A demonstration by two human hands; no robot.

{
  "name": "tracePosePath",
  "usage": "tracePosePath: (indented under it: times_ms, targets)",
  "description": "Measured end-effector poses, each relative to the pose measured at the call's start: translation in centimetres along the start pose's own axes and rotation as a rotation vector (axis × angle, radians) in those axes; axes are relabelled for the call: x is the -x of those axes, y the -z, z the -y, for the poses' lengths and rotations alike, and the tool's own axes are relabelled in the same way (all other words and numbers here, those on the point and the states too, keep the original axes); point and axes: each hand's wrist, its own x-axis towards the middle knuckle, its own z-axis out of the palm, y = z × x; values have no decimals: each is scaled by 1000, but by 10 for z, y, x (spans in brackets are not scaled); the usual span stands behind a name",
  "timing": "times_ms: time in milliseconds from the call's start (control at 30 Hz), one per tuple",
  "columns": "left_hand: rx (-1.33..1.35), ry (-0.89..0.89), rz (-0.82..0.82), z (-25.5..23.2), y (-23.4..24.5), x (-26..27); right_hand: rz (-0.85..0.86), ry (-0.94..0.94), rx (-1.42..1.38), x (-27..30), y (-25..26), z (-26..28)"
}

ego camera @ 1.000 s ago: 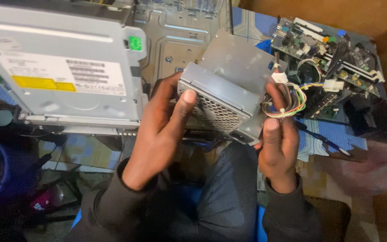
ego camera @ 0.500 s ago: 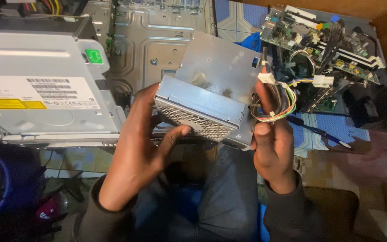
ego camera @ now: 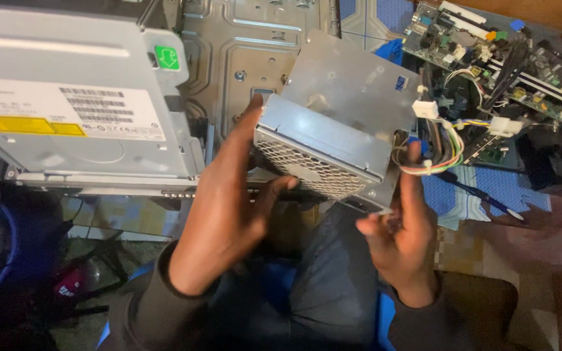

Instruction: The person is disassembling a computer power supply unit (PSU) using a screwdriver.

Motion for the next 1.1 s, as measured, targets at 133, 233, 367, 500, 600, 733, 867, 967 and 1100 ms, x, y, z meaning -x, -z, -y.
tracePosePath:
  times_ms: [133, 233, 367, 500, 600, 733, 867, 967, 1100]
  targets:
    - [54, 230, 55, -3, 3, -5, -23, -92, -197, -2, -3, -3]
    - [228, 245, 44, -2, 6, -4, -68, -109, -320, -8, 2, 3]
    - [462, 162, -25, 3, 4, 3, -62, -94, -403, -11, 16, 27]
    - [397, 99, -44, 4, 4, 6, -73, -147, -355, -14, 24, 51]
    - [401, 28, -13, 1, 8, 6, -47, -136, -395, -19, 20, 66]
    - [401, -26, 56, -6, 12, 8, -91, -230, -475, -21, 20, 72]
    - [222, -66, 95, -6, 18, 8, -103, -240, -500, -21, 19, 66]
    - [121, -122, 95, -1, 16, 9, -92, -209, -493, -22, 19, 70]
    - [59, -133, 63, 4, 7, 8, -130, -237, -436, -26, 17, 77]
